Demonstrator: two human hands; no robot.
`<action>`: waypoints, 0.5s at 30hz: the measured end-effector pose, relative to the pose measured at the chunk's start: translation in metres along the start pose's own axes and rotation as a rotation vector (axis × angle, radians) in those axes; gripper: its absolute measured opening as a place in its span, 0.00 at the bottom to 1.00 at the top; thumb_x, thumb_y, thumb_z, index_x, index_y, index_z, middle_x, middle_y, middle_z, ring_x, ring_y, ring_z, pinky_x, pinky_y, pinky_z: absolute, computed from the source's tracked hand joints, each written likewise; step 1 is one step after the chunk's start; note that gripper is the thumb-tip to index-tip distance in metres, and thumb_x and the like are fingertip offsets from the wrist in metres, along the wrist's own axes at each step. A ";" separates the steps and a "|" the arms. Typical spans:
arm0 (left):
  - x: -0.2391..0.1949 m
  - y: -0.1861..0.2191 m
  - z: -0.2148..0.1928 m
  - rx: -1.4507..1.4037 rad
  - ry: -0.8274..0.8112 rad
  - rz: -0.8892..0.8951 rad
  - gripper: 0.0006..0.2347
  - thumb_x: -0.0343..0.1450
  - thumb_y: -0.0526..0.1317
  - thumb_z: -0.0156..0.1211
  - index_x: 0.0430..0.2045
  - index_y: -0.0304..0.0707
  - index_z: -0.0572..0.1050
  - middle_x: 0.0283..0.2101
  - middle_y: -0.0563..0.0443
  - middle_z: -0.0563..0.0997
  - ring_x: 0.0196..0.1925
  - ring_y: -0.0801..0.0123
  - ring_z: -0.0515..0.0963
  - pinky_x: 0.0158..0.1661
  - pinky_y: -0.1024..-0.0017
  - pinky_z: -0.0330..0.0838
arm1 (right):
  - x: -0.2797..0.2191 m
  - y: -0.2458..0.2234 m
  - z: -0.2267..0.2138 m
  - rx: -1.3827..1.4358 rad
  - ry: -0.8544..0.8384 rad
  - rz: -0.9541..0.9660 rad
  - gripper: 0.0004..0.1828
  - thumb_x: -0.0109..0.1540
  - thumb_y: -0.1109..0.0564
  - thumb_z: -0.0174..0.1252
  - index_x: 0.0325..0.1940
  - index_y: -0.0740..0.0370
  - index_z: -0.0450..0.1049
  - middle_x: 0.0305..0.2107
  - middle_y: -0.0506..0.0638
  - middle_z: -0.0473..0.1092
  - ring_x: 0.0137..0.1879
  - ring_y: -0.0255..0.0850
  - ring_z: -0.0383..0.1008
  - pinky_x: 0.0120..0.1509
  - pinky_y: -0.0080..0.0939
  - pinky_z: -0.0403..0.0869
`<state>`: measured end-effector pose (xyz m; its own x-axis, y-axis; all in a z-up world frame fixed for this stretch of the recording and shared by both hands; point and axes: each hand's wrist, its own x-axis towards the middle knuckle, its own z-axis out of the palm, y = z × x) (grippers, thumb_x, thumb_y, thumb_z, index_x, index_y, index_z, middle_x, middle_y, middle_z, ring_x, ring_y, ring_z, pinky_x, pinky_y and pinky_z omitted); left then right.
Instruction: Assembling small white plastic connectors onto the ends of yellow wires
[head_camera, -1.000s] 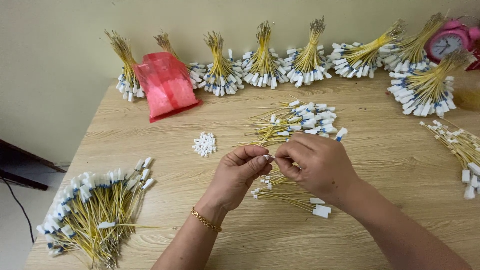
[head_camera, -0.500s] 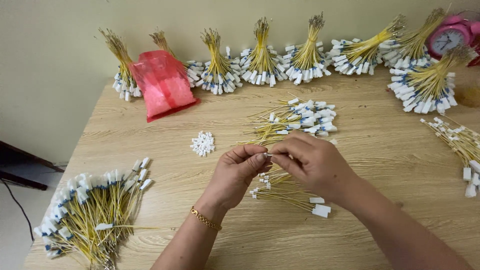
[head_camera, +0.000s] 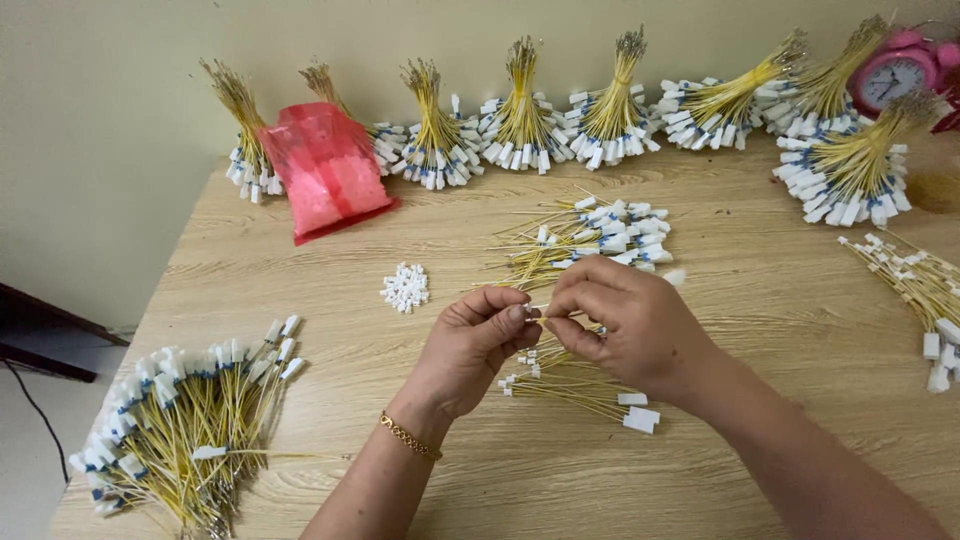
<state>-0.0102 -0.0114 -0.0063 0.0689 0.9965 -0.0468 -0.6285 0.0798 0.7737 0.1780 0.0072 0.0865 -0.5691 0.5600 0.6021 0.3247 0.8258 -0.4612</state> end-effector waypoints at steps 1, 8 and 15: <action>0.000 -0.001 0.000 0.001 -0.001 -0.001 0.06 0.67 0.30 0.61 0.35 0.29 0.76 0.32 0.41 0.81 0.34 0.60 0.84 0.39 0.68 0.80 | 0.001 -0.002 0.000 0.000 0.001 0.001 0.02 0.57 0.62 0.61 0.31 0.57 0.75 0.32 0.47 0.72 0.33 0.42 0.76 0.38 0.38 0.76; 0.000 -0.002 0.001 0.008 -0.009 0.005 0.05 0.67 0.30 0.61 0.35 0.29 0.76 0.32 0.42 0.81 0.34 0.61 0.84 0.39 0.70 0.80 | 0.001 0.001 0.002 -0.163 0.066 -0.039 0.06 0.56 0.63 0.61 0.26 0.54 0.73 0.30 0.43 0.70 0.31 0.38 0.75 0.36 0.35 0.75; 0.003 -0.004 0.000 0.041 -0.008 0.017 0.06 0.67 0.30 0.62 0.35 0.28 0.77 0.33 0.40 0.81 0.34 0.60 0.84 0.39 0.70 0.80 | 0.005 -0.003 0.001 -0.207 0.083 -0.075 0.07 0.54 0.65 0.60 0.25 0.55 0.71 0.28 0.44 0.71 0.33 0.43 0.76 0.37 0.38 0.75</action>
<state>-0.0075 -0.0086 -0.0096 0.0648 0.9975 -0.0287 -0.5970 0.0618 0.7999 0.1737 0.0076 0.0905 -0.5362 0.4933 0.6850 0.4368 0.8565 -0.2750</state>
